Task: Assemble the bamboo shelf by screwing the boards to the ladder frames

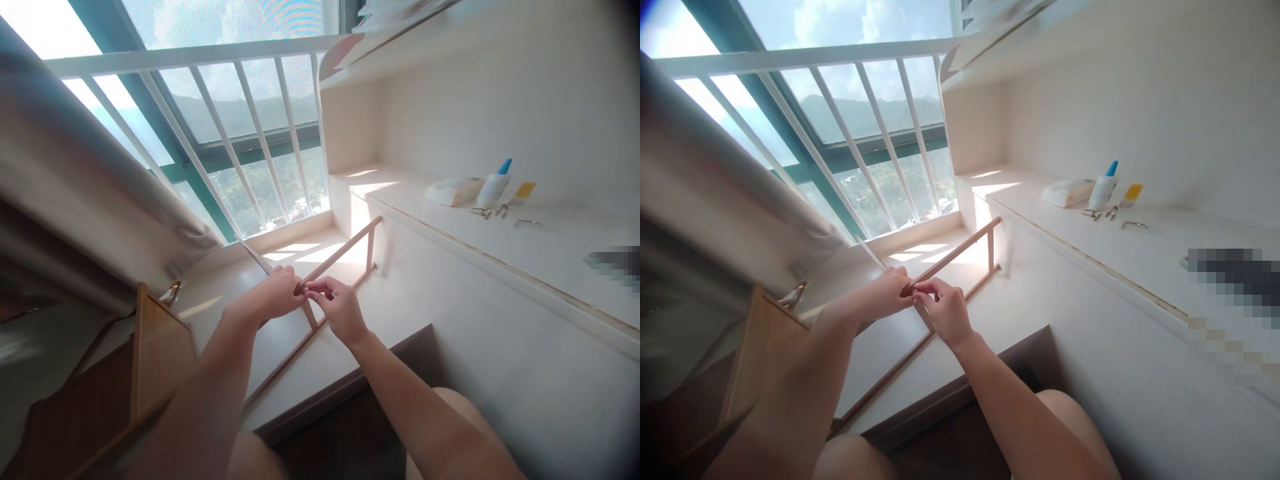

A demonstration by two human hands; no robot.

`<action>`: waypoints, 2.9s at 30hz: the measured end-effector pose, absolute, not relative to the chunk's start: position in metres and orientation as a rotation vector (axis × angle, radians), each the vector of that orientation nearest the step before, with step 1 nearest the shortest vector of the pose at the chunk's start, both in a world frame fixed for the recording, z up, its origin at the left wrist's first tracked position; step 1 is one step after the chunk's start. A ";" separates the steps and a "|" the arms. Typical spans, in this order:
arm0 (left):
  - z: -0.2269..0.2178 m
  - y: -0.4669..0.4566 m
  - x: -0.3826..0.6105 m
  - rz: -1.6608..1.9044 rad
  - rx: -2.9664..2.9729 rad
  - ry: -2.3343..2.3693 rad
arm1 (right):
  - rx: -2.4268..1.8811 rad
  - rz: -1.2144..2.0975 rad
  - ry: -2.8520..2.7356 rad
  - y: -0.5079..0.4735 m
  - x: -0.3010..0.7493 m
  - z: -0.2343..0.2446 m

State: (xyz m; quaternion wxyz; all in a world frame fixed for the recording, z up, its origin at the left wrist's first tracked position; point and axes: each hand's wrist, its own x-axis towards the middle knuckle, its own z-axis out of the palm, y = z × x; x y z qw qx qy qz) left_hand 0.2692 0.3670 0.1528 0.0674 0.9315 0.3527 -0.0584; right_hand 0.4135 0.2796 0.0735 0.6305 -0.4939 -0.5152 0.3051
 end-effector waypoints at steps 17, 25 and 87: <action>0.168 0.374 0.281 -0.273 2.811 0.883 | -1.086 0.700 -1.045 0.282 0.406 0.061; 0.161 0.375 0.275 -0.200 2.777 0.890 | -1.058 0.713 -0.995 0.282 0.402 0.058; 0.163 0.367 0.274 -0.017 2.598 0.668 | -1.196 0.490 -1.376 0.285 0.409 0.059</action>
